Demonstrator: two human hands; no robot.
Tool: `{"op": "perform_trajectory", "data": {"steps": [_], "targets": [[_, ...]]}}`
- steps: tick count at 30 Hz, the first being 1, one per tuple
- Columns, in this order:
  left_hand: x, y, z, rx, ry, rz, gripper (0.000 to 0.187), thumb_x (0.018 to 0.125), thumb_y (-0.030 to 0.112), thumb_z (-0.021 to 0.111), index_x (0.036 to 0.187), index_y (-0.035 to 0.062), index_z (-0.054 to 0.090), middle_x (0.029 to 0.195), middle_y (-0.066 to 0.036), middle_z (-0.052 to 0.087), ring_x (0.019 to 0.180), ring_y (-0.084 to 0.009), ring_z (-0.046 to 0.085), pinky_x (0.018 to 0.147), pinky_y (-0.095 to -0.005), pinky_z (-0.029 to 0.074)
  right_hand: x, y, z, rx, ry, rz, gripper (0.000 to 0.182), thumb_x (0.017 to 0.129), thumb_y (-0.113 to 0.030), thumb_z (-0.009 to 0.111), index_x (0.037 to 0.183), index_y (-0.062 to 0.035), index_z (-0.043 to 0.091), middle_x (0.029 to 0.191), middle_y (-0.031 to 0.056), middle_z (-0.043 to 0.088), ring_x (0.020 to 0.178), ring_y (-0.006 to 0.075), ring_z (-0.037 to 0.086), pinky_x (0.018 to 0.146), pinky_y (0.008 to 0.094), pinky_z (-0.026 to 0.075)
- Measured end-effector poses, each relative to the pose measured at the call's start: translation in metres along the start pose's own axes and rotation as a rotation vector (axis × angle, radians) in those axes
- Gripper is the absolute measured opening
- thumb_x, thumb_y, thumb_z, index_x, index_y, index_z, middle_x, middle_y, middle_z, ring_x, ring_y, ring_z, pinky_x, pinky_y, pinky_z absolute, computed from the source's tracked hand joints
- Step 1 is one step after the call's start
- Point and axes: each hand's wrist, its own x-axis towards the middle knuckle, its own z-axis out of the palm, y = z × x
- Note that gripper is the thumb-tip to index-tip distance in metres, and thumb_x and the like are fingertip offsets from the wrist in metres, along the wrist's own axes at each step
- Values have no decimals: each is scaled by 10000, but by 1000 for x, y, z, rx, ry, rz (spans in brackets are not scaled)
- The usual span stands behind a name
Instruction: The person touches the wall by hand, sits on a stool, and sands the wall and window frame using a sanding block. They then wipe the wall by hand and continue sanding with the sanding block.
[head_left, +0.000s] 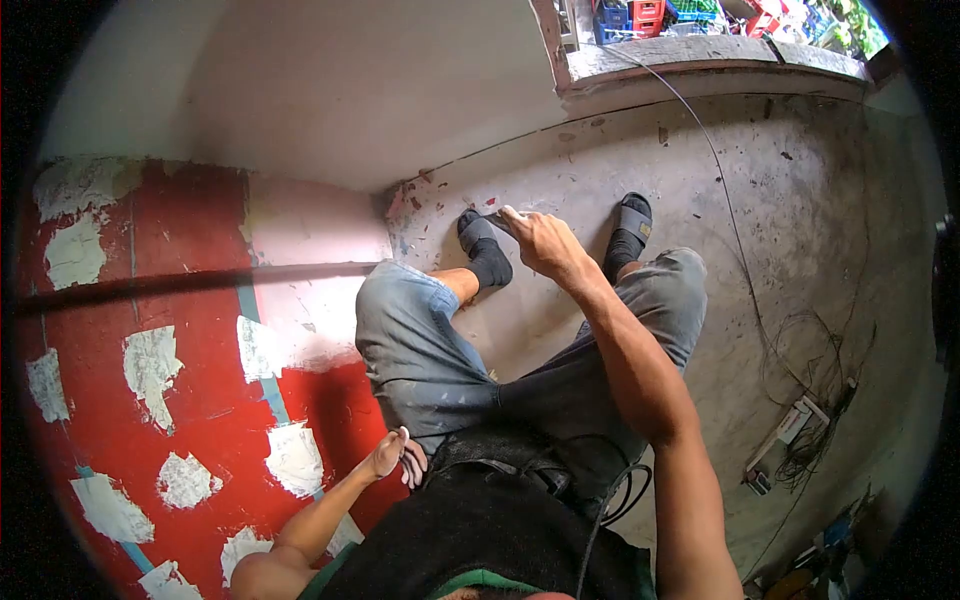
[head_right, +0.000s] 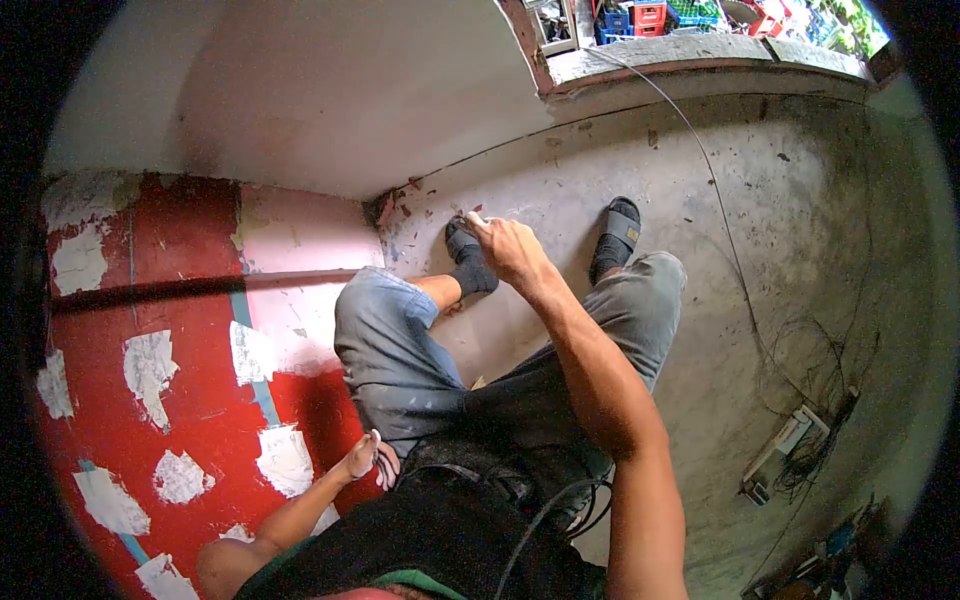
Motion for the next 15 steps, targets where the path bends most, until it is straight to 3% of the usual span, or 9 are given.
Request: {"op": "perform_trajectory", "data": {"steps": [4,7,15], "targets": [[-1,-4,1,-5,19,1,957,933,757,201,800,-71,663,644,-202,672,505,-271,672,425,-288,514,1,1,4,-80,-157,30,514,789,17,562,1297,-52,517,773,215,667,741,385,676,626,472,535],[6,-29,-3,-16,65,60,959,930,761,191,791,-64,660,643,-200,672,505,-271,672,421,-287,515,-1,-1,7,-63,-147,36,543,778,14,591,1310,-57,508,791,211,673,751,380,679,636,465,542],[-1,-13,1,-17,15,54,939,946,739,180,783,-55,656,653,-198,677,511,-270,675,419,-287,519,-6,14,22,-125,-165,11,585,754,11,628,1321,-59,501,825,215,679,770,382,680,660,467,545]]}}
